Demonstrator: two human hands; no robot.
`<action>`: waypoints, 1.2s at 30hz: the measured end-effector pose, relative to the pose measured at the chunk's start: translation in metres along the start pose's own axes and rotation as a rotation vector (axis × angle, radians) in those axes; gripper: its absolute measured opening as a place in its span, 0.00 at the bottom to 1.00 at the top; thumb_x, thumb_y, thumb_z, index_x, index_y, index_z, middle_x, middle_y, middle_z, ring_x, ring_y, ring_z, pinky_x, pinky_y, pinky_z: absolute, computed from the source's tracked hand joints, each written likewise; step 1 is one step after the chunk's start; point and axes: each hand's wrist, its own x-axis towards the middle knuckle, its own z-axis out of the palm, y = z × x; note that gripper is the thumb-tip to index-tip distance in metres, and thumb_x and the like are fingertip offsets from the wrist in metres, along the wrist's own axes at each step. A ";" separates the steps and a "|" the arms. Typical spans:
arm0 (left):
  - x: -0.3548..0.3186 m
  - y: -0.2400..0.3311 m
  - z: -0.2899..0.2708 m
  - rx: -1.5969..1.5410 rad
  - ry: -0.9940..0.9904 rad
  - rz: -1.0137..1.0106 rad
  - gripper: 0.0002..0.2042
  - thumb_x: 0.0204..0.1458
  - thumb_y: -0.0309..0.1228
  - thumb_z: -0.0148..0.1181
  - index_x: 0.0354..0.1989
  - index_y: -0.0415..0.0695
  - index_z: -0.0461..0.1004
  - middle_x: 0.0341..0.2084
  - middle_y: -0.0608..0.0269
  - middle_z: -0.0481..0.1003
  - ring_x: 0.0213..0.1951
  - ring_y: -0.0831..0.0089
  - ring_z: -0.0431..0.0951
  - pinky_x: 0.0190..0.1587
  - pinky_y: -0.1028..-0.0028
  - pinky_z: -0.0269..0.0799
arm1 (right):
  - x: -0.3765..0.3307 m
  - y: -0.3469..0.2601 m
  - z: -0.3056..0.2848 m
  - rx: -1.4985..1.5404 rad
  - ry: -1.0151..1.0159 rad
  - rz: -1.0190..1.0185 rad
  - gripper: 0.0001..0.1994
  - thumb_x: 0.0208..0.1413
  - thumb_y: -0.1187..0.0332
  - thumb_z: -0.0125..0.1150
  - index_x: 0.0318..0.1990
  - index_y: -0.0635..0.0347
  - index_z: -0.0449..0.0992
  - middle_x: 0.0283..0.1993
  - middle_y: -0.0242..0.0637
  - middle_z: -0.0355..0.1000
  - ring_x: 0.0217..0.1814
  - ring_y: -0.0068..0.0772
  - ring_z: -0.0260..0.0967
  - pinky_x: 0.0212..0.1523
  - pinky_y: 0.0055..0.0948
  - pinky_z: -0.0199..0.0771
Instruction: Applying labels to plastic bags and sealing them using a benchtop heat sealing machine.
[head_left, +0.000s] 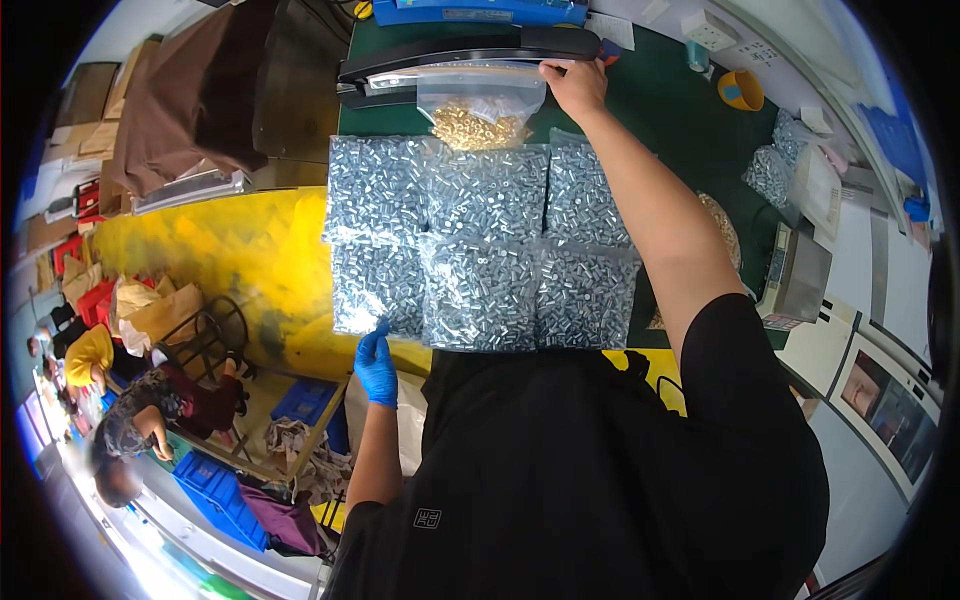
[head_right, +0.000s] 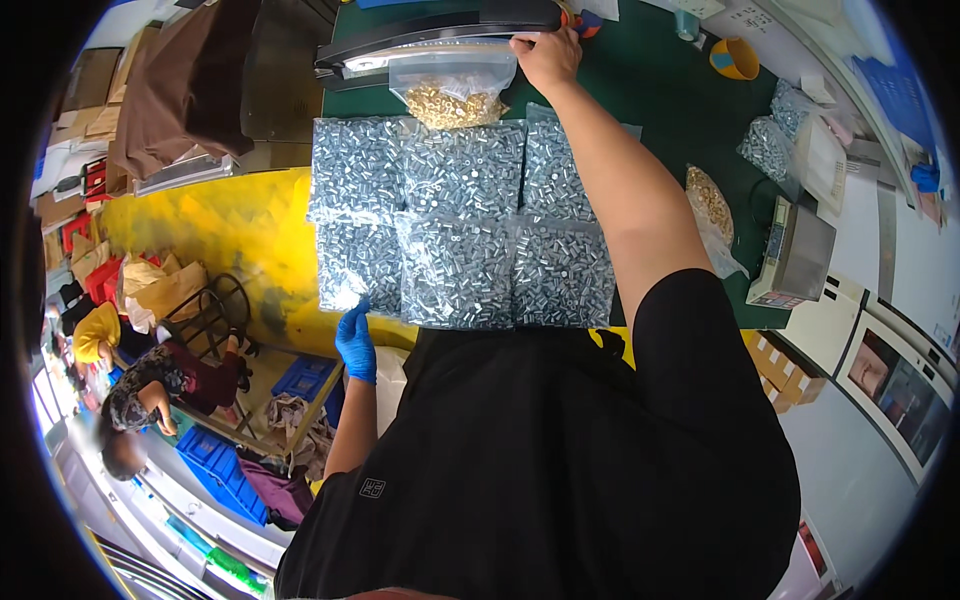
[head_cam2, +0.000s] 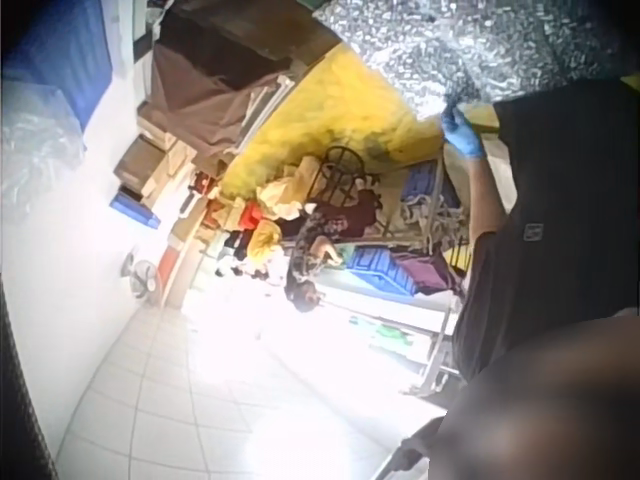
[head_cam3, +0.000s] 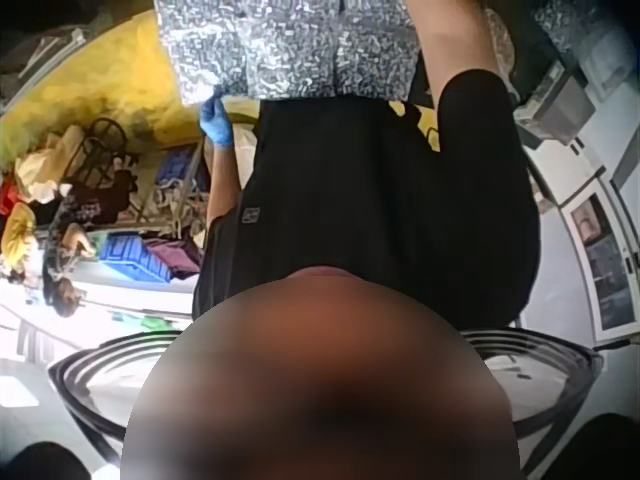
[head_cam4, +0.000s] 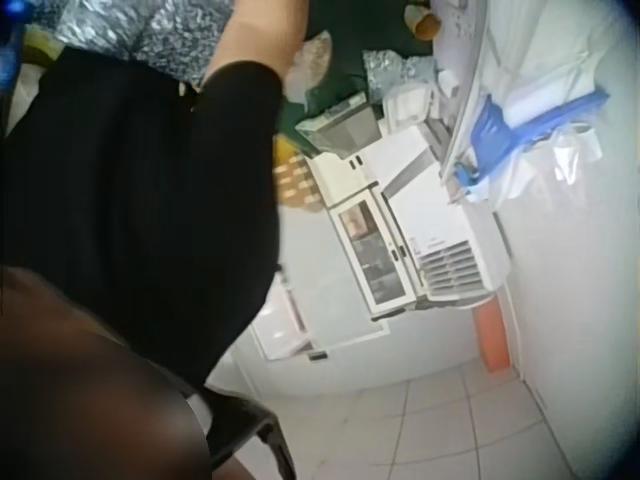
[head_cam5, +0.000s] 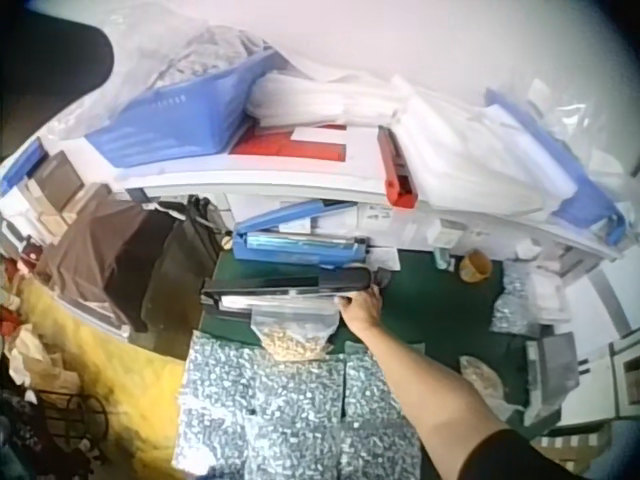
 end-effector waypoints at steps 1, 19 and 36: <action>-0.001 -0.003 -0.001 0.010 -0.002 -0.022 0.09 0.60 0.20 0.53 0.45 0.35 0.79 0.43 0.58 0.80 0.47 0.71 0.78 0.56 0.71 0.70 | 0.001 0.002 0.001 0.000 0.000 -0.003 0.11 0.52 0.52 0.66 0.35 0.44 0.86 0.42 0.33 0.79 0.52 0.41 0.71 0.58 0.39 0.65; 0.008 0.011 0.009 -0.053 0.009 -0.084 0.09 0.59 0.19 0.53 0.43 0.34 0.79 0.41 0.57 0.81 0.46 0.71 0.79 0.55 0.71 0.71 | -0.054 -0.041 -0.053 0.392 0.140 -0.552 0.08 0.47 0.72 0.69 0.35 0.55 0.79 0.43 0.33 0.77 0.50 0.41 0.72 0.50 0.40 0.72; -0.001 -0.012 0.001 -0.194 0.074 -0.118 0.09 0.60 0.21 0.55 0.44 0.33 0.79 0.40 0.57 0.81 0.44 0.72 0.79 0.53 0.72 0.73 | -0.052 -0.072 -0.069 0.191 -0.158 -0.438 0.05 0.50 0.66 0.66 0.32 0.55 0.81 0.33 0.35 0.79 0.43 0.42 0.75 0.49 0.41 0.71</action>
